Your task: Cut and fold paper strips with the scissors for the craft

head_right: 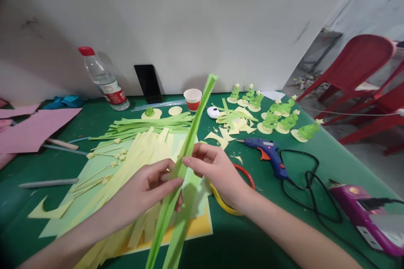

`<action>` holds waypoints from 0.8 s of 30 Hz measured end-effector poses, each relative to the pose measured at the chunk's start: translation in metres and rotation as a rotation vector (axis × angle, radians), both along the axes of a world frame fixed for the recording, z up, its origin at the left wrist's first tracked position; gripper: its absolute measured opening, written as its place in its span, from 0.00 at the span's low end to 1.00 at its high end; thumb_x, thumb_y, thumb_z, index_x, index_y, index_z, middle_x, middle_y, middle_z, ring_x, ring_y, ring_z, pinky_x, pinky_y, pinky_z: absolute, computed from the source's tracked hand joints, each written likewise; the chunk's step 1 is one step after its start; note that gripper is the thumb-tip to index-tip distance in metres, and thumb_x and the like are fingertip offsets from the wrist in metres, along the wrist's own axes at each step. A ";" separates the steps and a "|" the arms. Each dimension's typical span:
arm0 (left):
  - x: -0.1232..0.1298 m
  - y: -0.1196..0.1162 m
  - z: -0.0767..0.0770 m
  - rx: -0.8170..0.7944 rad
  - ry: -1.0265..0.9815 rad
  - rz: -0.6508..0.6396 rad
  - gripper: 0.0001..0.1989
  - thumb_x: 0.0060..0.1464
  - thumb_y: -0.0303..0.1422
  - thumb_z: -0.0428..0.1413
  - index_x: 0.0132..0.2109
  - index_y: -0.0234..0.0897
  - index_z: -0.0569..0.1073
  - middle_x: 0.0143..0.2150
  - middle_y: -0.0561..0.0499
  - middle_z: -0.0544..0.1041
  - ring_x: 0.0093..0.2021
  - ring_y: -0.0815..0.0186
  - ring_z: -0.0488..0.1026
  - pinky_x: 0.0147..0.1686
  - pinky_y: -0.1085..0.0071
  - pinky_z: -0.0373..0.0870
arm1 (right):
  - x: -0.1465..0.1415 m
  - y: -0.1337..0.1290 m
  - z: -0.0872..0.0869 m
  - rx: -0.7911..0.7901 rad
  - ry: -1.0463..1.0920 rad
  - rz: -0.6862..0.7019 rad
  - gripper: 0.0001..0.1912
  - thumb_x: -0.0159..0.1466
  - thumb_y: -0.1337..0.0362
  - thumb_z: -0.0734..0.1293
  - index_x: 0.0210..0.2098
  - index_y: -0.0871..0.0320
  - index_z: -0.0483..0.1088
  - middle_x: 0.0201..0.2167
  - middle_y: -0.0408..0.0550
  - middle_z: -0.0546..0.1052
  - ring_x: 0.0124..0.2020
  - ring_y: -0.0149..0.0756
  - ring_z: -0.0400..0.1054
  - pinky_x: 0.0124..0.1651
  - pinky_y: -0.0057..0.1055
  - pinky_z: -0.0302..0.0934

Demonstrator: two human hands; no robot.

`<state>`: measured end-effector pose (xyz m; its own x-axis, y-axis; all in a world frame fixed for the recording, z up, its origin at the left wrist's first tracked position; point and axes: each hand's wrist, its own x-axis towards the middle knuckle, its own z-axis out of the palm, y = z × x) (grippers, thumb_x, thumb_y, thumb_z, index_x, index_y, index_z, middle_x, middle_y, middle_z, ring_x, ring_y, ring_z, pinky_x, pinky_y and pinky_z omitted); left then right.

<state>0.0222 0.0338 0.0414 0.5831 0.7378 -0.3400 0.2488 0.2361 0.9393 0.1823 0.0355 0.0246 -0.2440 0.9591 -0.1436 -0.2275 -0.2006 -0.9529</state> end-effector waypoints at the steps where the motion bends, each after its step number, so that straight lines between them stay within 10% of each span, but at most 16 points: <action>1: 0.000 0.000 0.000 0.019 0.026 -0.017 0.09 0.55 0.36 0.49 0.29 0.37 0.61 0.25 0.57 0.72 0.29 0.66 0.74 0.32 0.71 0.68 | 0.002 0.002 0.001 -0.020 0.014 -0.003 0.10 0.50 0.60 0.71 0.25 0.60 0.71 0.18 0.37 0.65 0.18 0.20 0.52 0.22 0.21 0.48; 12: -0.019 0.010 0.023 0.334 0.451 -0.307 0.20 0.55 0.43 0.45 0.21 0.38 0.53 0.21 0.57 0.65 0.21 0.71 0.57 0.21 0.76 0.51 | 0.060 0.029 0.033 0.066 -0.018 -0.288 0.20 0.45 0.64 0.74 0.10 0.60 0.58 0.09 0.34 0.59 0.12 0.19 0.55 0.15 0.19 0.50; 16: -0.047 0.021 0.019 0.578 0.591 -0.380 0.14 0.57 0.39 0.43 0.26 0.40 0.64 0.24 0.55 0.67 0.25 0.67 0.66 0.23 0.76 0.58 | 0.069 0.025 0.038 0.098 -0.090 -0.233 0.12 0.45 0.66 0.74 0.15 0.59 0.66 0.09 0.36 0.64 0.09 0.20 0.56 0.13 0.20 0.50; 21: -0.055 0.025 0.014 0.960 0.698 0.073 0.14 0.57 0.29 0.42 0.49 0.41 0.65 0.50 0.47 0.70 0.50 0.59 0.67 0.45 0.65 0.65 | 0.048 0.009 0.040 0.152 -0.161 -0.099 0.11 0.53 0.60 0.69 0.19 0.59 0.70 0.10 0.41 0.69 0.12 0.25 0.63 0.13 0.19 0.56; 24: -0.034 0.013 0.016 1.285 0.494 0.235 0.13 0.58 0.30 0.44 0.50 0.35 0.65 0.50 0.45 0.71 0.51 0.62 0.67 0.51 0.65 0.62 | 0.028 -0.003 0.038 0.145 -0.093 -0.039 0.10 0.56 0.61 0.67 0.22 0.61 0.71 0.15 0.44 0.73 0.13 0.25 0.64 0.13 0.18 0.59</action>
<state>-0.0114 0.0472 0.0571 0.4236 0.7490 0.5095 0.6893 -0.6314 0.3552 0.2106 0.0321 0.0625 -0.1978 0.9799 -0.0236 -0.1424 -0.0526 -0.9884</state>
